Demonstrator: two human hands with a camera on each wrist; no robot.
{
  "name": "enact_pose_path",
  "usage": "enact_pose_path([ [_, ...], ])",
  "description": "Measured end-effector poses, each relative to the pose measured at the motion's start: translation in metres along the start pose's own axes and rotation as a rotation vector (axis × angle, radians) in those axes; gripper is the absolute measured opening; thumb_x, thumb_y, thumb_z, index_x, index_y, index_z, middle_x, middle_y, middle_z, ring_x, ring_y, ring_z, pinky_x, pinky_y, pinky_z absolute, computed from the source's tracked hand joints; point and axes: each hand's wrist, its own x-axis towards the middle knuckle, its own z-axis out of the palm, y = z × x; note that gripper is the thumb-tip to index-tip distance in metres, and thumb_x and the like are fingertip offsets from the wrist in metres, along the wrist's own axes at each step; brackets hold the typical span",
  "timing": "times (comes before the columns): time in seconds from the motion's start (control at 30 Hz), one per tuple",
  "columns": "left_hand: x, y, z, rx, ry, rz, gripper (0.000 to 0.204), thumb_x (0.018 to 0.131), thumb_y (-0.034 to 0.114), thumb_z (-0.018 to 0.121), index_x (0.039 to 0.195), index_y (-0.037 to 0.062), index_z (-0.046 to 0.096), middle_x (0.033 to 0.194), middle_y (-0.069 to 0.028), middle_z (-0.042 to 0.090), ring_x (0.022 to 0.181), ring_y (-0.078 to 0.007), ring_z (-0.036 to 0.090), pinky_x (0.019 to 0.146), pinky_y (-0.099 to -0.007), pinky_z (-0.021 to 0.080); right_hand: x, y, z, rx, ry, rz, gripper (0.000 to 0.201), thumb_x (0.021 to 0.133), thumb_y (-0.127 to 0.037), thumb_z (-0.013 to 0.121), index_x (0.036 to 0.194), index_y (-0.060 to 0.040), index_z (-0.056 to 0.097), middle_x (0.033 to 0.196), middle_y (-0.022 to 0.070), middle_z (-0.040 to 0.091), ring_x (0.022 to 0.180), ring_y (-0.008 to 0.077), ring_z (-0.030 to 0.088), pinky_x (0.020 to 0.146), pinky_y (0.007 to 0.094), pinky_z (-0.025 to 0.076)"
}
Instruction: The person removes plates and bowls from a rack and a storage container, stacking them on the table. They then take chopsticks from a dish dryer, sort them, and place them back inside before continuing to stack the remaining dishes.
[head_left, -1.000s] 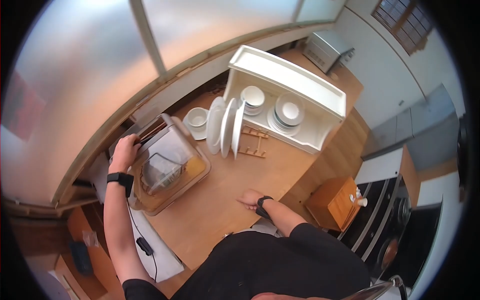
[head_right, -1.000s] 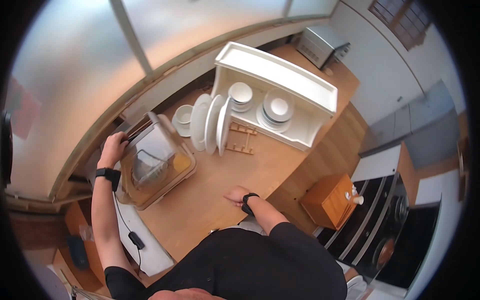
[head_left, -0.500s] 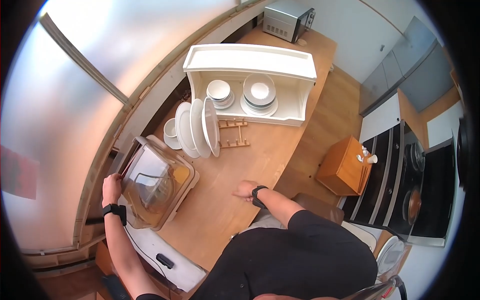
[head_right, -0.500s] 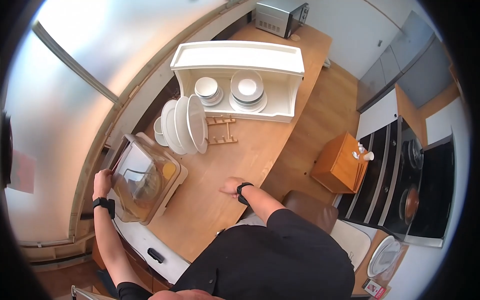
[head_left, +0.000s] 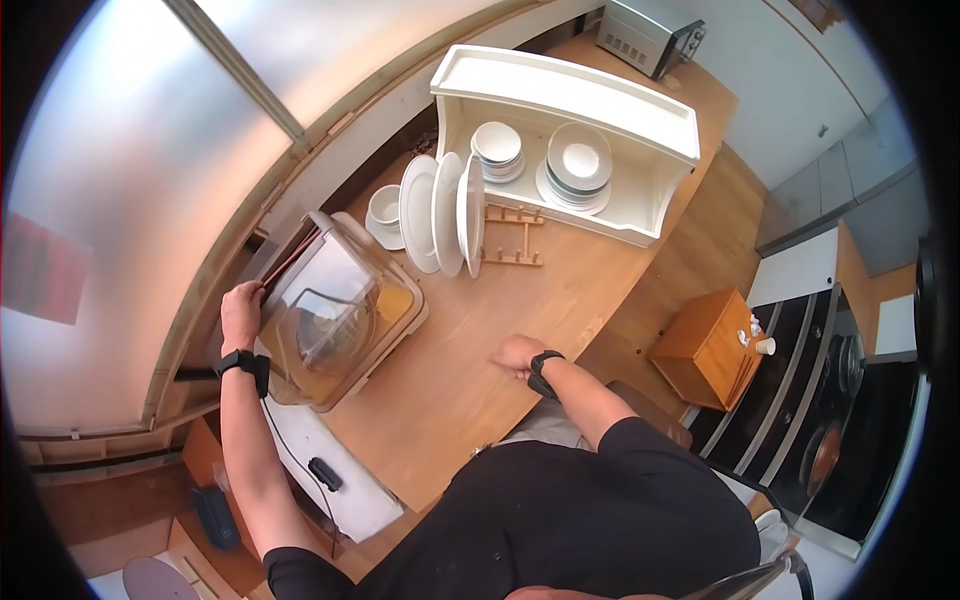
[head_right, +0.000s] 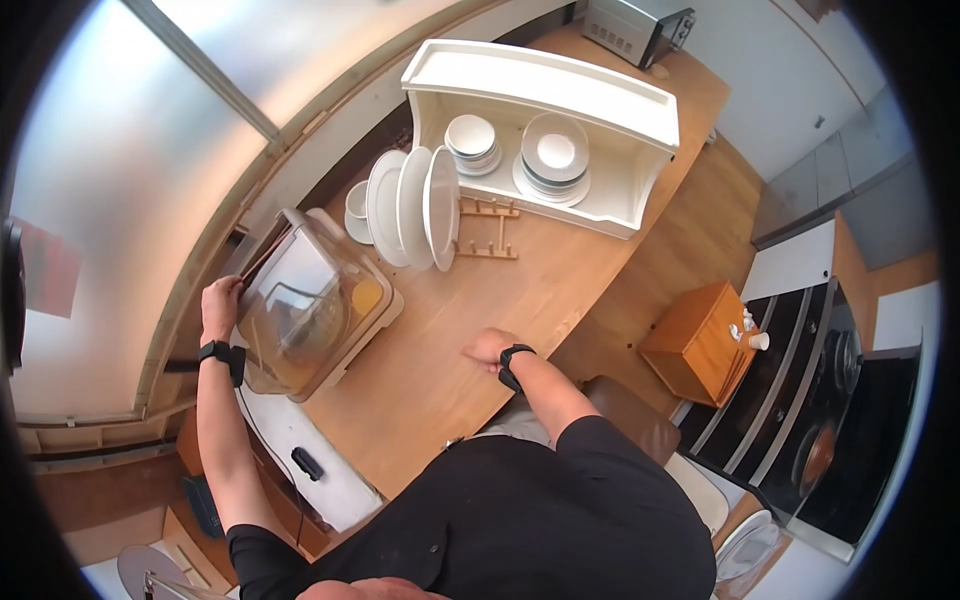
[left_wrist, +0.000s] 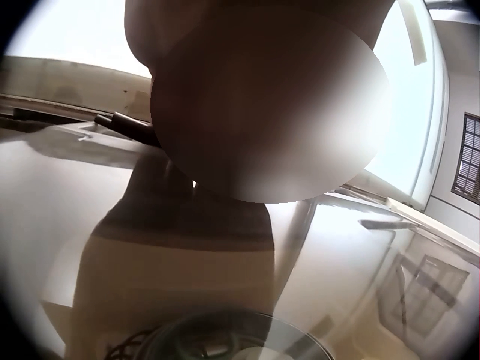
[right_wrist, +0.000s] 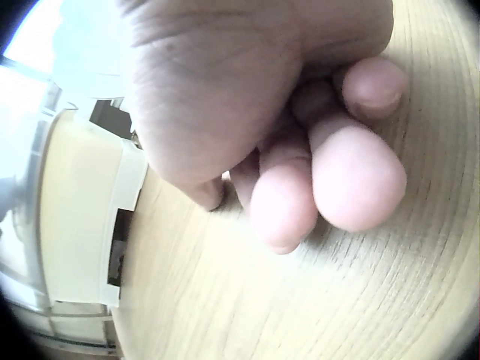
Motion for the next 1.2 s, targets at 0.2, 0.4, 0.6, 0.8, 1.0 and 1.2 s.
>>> enact_pose_path([
  [0.2,-0.002,-0.011,-0.003,-0.053,-0.031,0.029,0.020,0.083,0.017,0.069,0.098,0.0053,0.074,0.097,-0.0188,0.071,0.094,-0.0364,0.067,0.085,-0.0428,0.052,-0.016,-0.016,-0.005,0.024,-0.015,0.004,0.055,0.095,-0.045,0.053,0.064,-0.0007,0.065,0.058,0.0107,0.063,0.045,0.0212,0.059,0.044,0.0346,0.049],
  [0.4,-0.010,-0.031,-0.012,0.243,-0.259,-0.080,0.016,0.082,0.015,0.067,0.094,0.0081,0.075,0.093,-0.0180,0.070,0.092,-0.0363,0.067,0.085,-0.0453,0.053,0.001,-0.013,0.000,0.005,-0.048,0.059,0.061,0.096,-0.049,0.053,0.062,0.0005,0.064,0.055,0.0101,0.061,0.043,0.0205,0.059,0.044,0.0343,0.049],
  [0.6,-0.016,-0.031,-0.019,0.105,-0.065,-0.073,0.016,0.083,0.016,0.068,0.094,0.0084,0.076,0.093,-0.0179,0.070,0.090,-0.0367,0.067,0.084,-0.0445,0.053,0.008,-0.010,0.004,-0.012,-0.049,0.071,0.065,0.097,-0.052,0.050,0.061,0.0005,0.064,0.054,0.0095,0.061,0.043,0.0202,0.059,0.044,0.0338,0.049],
  [0.8,-0.022,-0.026,-0.026,-0.014,-0.123,-0.074,0.018,0.083,0.015,0.070,0.098,0.0075,0.076,0.094,-0.0197,0.070,0.089,-0.0366,0.068,0.083,-0.0417,0.055,0.009,-0.009,0.007,0.016,-0.043,0.072,0.065,0.097,-0.052,0.051,0.059,-0.0009,0.062,0.051,0.0086,0.058,0.040,0.0188,0.055,0.040,0.0322,0.046],
  [1.0,-0.024,-0.032,-0.022,-0.212,-0.120,-0.093,0.018,0.084,0.011,0.069,0.100,0.0039,0.075,0.096,-0.0205,0.070,0.090,-0.0369,0.068,0.084,-0.0396,0.055,0.004,-0.014,0.006,0.005,-0.043,0.088,0.065,0.097,-0.052,0.050,0.060,-0.0005,0.063,0.052,0.0087,0.060,0.041,0.0190,0.057,0.041,0.0327,0.047],
  [1.2,-0.025,-0.036,-0.020,-0.141,-0.120,-0.026,0.019,0.085,0.012,0.068,0.101,0.0022,0.074,0.098,-0.0205,0.070,0.094,-0.0368,0.068,0.086,-0.0397,0.054,0.018,-0.003,0.010,-0.007,-0.062,0.066,0.062,0.097,-0.049,0.049,0.061,-0.0013,0.064,0.054,0.0094,0.061,0.042,0.0190,0.057,0.041,0.0336,0.047],
])
